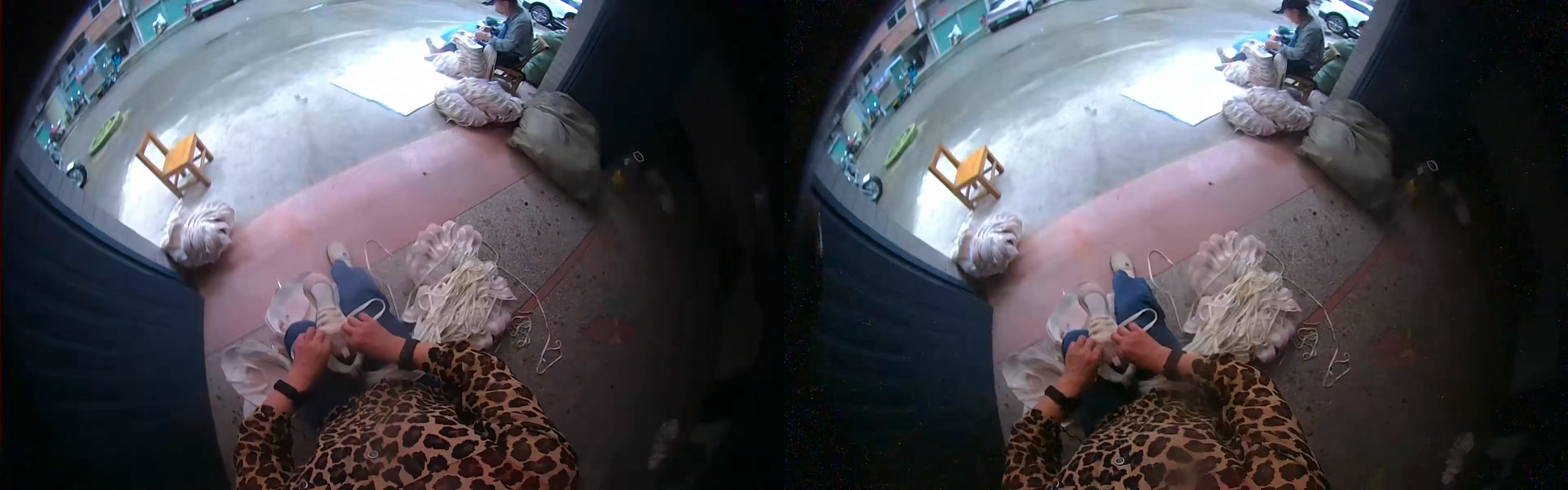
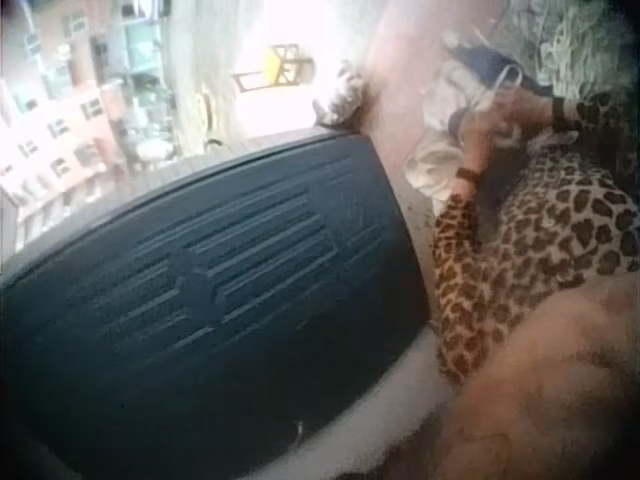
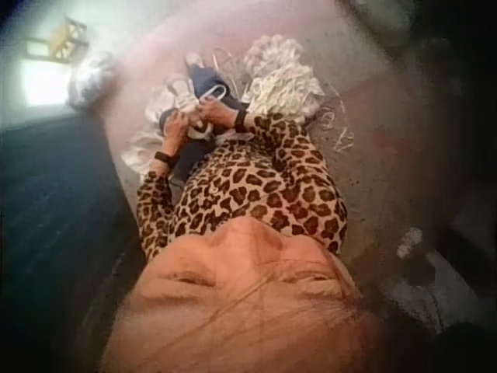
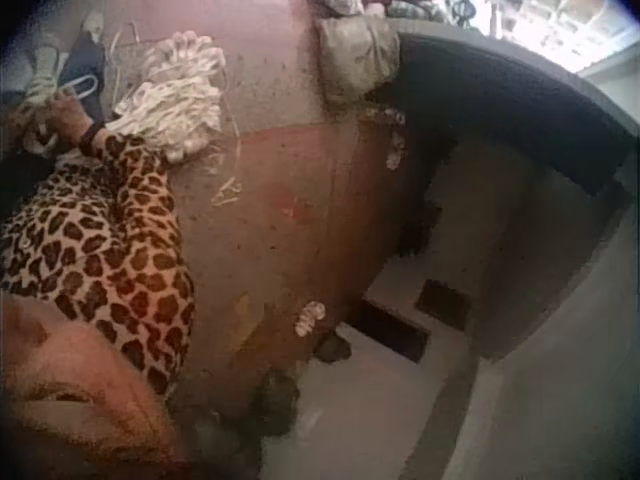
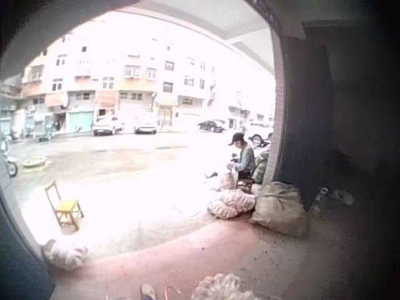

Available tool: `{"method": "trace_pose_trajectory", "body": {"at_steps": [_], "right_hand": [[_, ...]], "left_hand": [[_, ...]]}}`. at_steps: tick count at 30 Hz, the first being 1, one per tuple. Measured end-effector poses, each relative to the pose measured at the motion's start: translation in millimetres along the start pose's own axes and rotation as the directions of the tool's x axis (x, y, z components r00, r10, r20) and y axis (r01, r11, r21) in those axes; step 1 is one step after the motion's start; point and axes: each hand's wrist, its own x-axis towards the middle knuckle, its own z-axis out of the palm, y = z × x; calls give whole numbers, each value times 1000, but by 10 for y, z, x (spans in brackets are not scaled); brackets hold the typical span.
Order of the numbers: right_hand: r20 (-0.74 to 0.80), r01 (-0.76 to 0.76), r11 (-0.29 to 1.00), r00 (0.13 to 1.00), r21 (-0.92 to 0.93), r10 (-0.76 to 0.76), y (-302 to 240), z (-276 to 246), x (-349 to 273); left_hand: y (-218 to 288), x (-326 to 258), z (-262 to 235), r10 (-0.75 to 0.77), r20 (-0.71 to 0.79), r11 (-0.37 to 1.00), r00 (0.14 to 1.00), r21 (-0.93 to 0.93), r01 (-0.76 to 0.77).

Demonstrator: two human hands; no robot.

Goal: The recorder is threading laces through the eyelets of a white sneaker.

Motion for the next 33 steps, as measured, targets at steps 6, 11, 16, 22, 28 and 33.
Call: {"method": "trace_pose_trajectory", "body": {"at_steps": [6,11,16,22,28,33], "right_hand": [[-50,-40,995,998,95,45,49,5,-48],[-160,-150,945,966,289,203,70,48,-87],[-432,-147,850,809,506,397,136,-103,51],[-288,-275,654,732,705,618,21,-825,360],[-157,-292,540,754,789,638,-15,-1030,588],[-150,-275,579,801,767,579,72,-1030,743]], "left_hand": [[328,271,-409,-210,-149,864,966,-490,112],[262,567,-255,-380,5,640,925,-720,267],[-1,669,224,-398,162,543,903,-751,375],[110,783,-574,-441,261,312,859,-852,419],[131,833,-910,-508,232,270,830,-872,409],[90,833,-980,-544,227,247,808,-877,413]]}}
